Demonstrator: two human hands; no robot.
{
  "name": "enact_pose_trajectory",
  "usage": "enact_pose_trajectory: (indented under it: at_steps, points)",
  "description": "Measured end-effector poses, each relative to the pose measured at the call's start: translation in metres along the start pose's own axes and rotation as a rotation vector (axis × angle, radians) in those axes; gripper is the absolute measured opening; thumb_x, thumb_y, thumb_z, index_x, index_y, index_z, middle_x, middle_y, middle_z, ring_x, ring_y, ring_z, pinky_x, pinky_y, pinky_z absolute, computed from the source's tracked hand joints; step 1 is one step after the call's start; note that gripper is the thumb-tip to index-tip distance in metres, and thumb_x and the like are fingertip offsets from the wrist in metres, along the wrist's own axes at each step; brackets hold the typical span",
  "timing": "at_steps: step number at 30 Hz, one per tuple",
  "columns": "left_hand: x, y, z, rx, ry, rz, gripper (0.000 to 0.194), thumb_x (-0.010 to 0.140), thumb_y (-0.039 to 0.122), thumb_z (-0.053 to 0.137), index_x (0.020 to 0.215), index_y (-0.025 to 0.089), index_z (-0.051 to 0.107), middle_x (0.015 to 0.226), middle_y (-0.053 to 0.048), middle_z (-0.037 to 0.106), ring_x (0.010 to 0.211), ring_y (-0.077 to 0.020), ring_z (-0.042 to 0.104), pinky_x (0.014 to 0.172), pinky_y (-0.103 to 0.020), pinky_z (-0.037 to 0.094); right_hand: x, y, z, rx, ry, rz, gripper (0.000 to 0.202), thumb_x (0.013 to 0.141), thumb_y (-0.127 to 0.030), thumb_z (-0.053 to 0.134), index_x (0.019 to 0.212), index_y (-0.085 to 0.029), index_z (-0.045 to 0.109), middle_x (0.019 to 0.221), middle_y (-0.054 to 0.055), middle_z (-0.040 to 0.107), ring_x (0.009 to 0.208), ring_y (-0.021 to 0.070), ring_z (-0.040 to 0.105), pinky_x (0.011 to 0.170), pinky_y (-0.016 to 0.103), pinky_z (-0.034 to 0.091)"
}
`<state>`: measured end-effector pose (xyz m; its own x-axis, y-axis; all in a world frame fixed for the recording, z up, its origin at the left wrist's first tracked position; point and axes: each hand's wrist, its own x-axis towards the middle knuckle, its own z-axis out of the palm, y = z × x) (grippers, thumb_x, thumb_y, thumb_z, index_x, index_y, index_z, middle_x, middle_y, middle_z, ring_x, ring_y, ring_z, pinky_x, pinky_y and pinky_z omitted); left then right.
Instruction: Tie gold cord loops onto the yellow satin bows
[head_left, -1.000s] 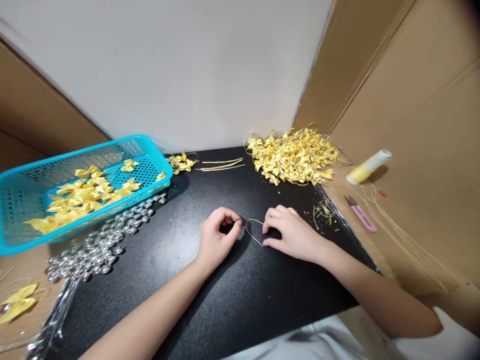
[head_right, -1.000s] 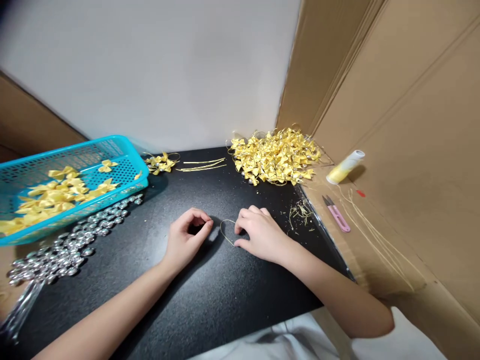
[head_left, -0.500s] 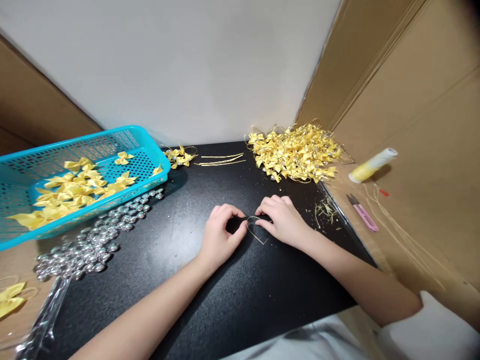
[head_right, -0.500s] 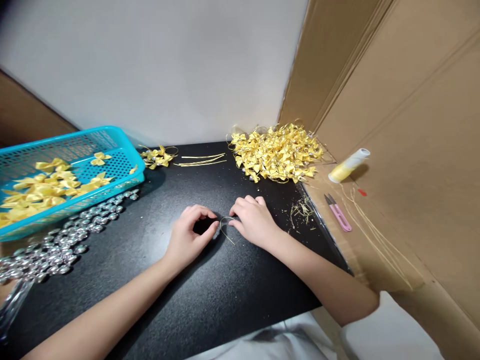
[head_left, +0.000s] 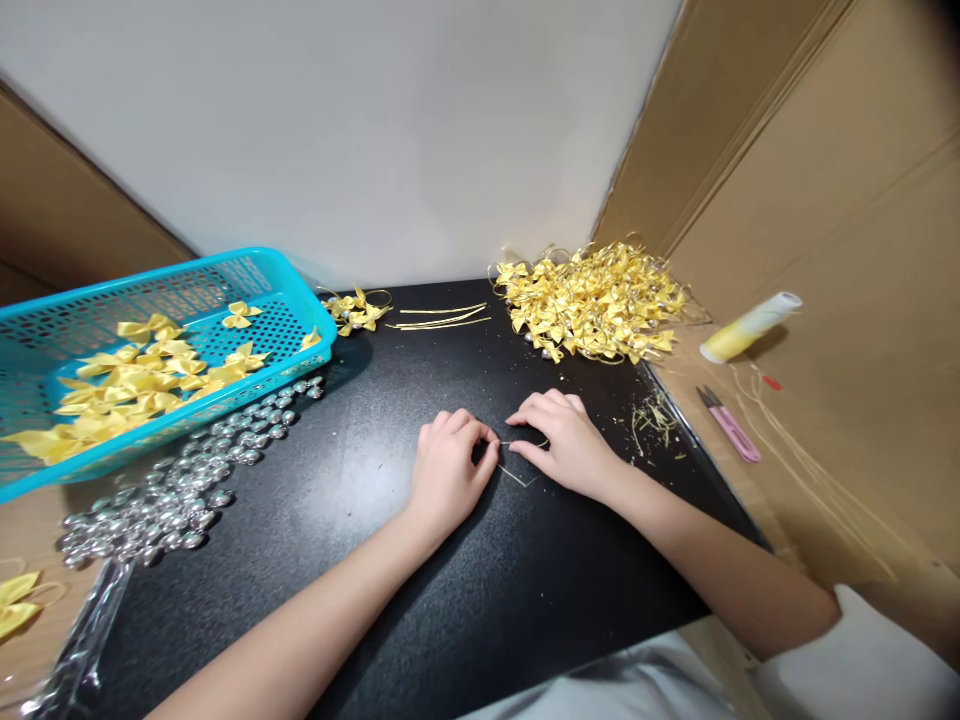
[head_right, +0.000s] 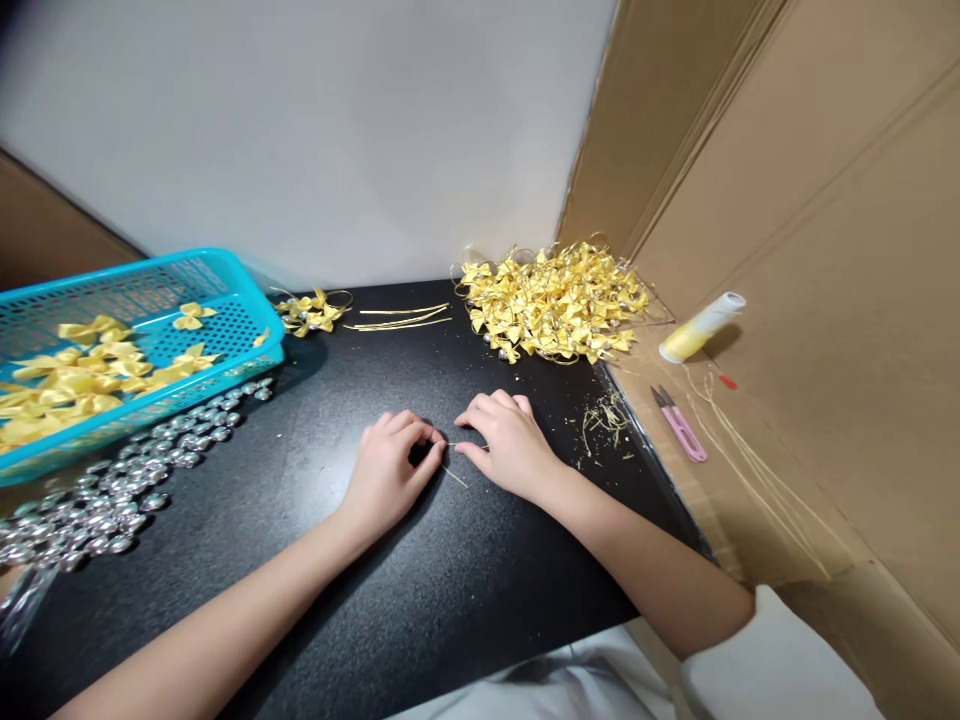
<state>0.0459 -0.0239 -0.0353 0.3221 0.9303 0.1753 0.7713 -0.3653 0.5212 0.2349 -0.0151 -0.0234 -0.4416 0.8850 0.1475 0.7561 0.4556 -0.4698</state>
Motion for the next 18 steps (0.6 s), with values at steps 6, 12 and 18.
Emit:
enact_pose_trajectory:
  at_steps: [6, 12, 18]
  points:
    - [-0.001, 0.0, -0.003, -0.078, 0.005, 0.0, 0.013, 0.09, 0.024, 0.054, 0.081, 0.019, 0.063, 0.081, -0.003, 0.061, 0.083, -0.0215, 0.052, 0.076, -0.036, 0.035, 0.001, -0.004, 0.006, 0.041, -0.009, -0.016, 0.017, 0.086, -0.028, 0.07, 0.101, -0.022, 0.07, 0.103, 0.006, 0.067, 0.101, 0.0233, 0.054, 0.088, 0.039, 0.036]
    - [-0.002, -0.001, -0.005, -0.127, 0.015, -0.012, 0.017, 0.092, 0.027, 0.051, 0.081, 0.02, 0.062, 0.083, -0.004, 0.062, 0.084, -0.0214, 0.051, 0.077, -0.037, 0.036, -0.001, 0.001, 0.0, 0.059, 0.048, -0.025, 0.009, 0.089, -0.025, 0.066, 0.082, -0.022, 0.07, 0.094, 0.003, 0.067, 0.095, 0.0201, 0.055, 0.088, 0.038, 0.034]
    - [-0.002, -0.002, -0.005, -0.151, 0.017, -0.041, 0.016, 0.09, 0.027, 0.053, 0.079, 0.02, 0.063, 0.081, -0.004, 0.062, 0.083, -0.0217, 0.051, 0.076, -0.037, 0.036, -0.005, 0.015, -0.012, 0.088, 0.113, -0.024, 0.008, 0.088, -0.026, 0.068, 0.081, -0.024, 0.072, 0.09, 0.002, 0.067, 0.092, 0.0197, 0.056, 0.088, 0.038, 0.034]
